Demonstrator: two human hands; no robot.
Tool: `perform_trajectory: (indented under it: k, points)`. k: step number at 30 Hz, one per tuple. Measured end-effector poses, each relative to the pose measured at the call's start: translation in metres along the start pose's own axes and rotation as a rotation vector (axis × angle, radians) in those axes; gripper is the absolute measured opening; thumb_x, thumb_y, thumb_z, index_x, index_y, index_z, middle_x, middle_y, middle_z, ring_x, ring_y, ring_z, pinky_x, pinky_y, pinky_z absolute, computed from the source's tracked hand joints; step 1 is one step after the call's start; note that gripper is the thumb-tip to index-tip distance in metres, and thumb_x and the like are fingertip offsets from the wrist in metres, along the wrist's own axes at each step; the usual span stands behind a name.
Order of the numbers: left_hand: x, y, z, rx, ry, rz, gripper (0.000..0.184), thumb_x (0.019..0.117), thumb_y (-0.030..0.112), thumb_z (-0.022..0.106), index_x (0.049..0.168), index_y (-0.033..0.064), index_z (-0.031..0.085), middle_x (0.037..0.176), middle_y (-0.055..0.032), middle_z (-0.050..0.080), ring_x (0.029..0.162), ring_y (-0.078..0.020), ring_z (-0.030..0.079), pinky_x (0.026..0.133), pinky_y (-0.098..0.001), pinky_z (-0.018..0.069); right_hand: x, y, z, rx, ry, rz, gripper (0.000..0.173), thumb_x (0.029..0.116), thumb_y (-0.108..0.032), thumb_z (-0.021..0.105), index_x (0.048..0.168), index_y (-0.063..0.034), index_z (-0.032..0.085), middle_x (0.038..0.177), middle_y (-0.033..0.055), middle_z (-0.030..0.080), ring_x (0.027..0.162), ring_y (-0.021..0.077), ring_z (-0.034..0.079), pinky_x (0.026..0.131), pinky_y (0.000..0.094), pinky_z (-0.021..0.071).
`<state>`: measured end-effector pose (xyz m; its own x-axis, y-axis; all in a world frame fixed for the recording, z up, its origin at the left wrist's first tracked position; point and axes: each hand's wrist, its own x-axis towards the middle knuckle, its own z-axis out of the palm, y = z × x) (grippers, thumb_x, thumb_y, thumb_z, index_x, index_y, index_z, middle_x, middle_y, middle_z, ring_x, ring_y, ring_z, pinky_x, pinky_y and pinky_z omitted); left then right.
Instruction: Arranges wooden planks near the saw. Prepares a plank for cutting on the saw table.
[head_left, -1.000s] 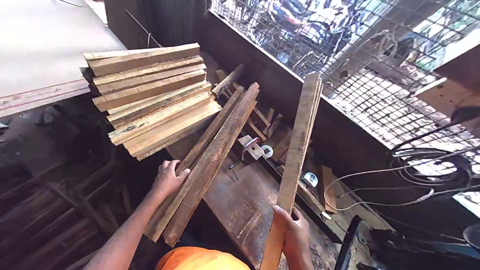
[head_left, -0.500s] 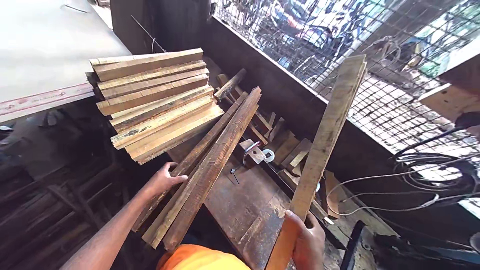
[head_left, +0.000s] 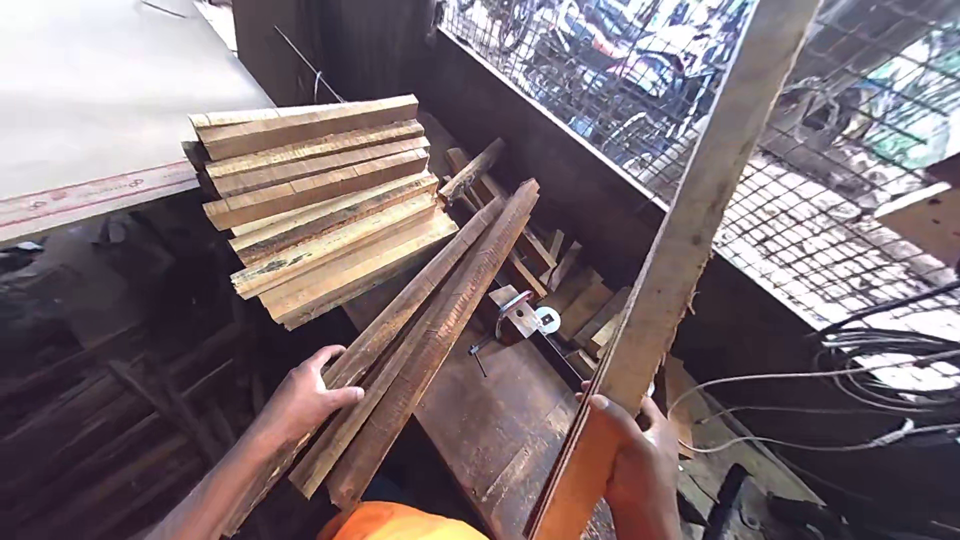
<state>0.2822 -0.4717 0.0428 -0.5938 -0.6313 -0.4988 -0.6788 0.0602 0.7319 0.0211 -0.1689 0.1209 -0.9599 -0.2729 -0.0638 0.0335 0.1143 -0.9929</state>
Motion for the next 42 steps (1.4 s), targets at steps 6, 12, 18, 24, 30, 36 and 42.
perform_trajectory:
  k: [6,12,18,24,30,36,42]
  points:
    - [-0.029,0.003,-0.017,-0.1,0.046,0.046,0.084,0.0674,0.042,0.089,0.143,0.0282,0.056,0.113,-0.0036,0.073,0.096,-0.018,0.073,0.083,-0.043,0.0623,0.01,-0.012,0.015,0.018,-0.035,-0.048,0.073,0.0629,-0.04,0.085,0.122,-0.0042,0.061,0.096,0.005,0.071,0.083,0.0152,0.073,0.069,0.0317,0.0629]
    - [0.007,0.036,-0.003,0.41,0.574,0.221,0.089,0.0769,0.04,0.09,0.151,0.0145,0.048,0.132,-0.0214,0.063,0.119,-0.0429,0.062,0.101,-0.0651,0.048,0.017,-0.025,0.048,0.09,-0.15,-0.003,0.063,0.0702,-0.032,0.081,0.124,-0.0059,0.062,0.098,0.0088,0.072,0.082,0.018,0.072,0.067,0.0343,0.0625]
    - [0.036,0.042,0.002,0.556,0.745,0.201,0.083,0.0796,0.04,0.087,0.151,0.0218,0.05,0.127,-0.0194,0.065,0.116,-0.0405,0.064,0.098,-0.06,0.0506,0.021,-0.03,0.085,0.18,-0.232,0.091,0.054,0.073,-0.031,0.079,0.116,-0.002,0.064,0.09,0.0119,0.072,0.075,0.0196,0.072,0.064,0.0341,0.0618]
    - [0.033,0.035,0.011,0.534,0.71,0.217,0.082,0.0791,0.043,0.087,0.15,0.0236,0.05,0.126,-0.0183,0.065,0.113,-0.0382,0.065,0.097,-0.059,0.0508,0.024,-0.02,0.106,0.225,-0.238,0.2,0.037,0.0823,-0.022,0.072,0.112,-0.0016,0.064,0.086,0.0137,0.07,0.072,0.0198,0.07,0.063,0.0341,0.0601]
    - [0.037,0.041,0.025,0.196,0.45,0.188,0.082,0.0774,0.039,0.09,0.149,0.0294,0.052,0.131,-0.017,0.065,0.117,-0.0369,0.065,0.097,-0.0617,0.0529,0.023,-0.024,0.15,0.343,-0.275,0.34,0.039,0.0934,-0.035,0.07,0.113,-0.002,0.062,0.083,0.0128,0.069,0.068,0.0201,0.069,0.06,0.0365,0.0606]
    - [0.04,0.044,0.015,-0.563,0.032,0.121,0.069,0.0911,0.016,0.078,0.154,0.0237,0.049,0.114,-0.0115,0.072,0.087,-0.0231,0.071,0.078,-0.0398,0.0611,0.011,-0.002,0.177,0.4,-0.305,0.464,0.043,0.0955,-0.038,0.069,0.112,0.0013,0.064,0.086,0.0185,0.07,0.073,0.0259,0.071,0.066,0.0418,0.062]
    - [0.04,0.049,0.007,-0.851,-0.2,-0.023,0.049,0.1061,0.028,0.054,0.153,0.0157,0.046,0.112,-0.0179,0.072,0.091,-0.0275,0.074,0.08,-0.0404,0.063,-0.008,0.006,0.2,0.411,-0.322,0.503,0.046,0.0947,-0.037,0.071,0.115,0.0027,0.06,0.086,0.02,0.07,0.073,0.028,0.071,0.066,0.043,0.0622]
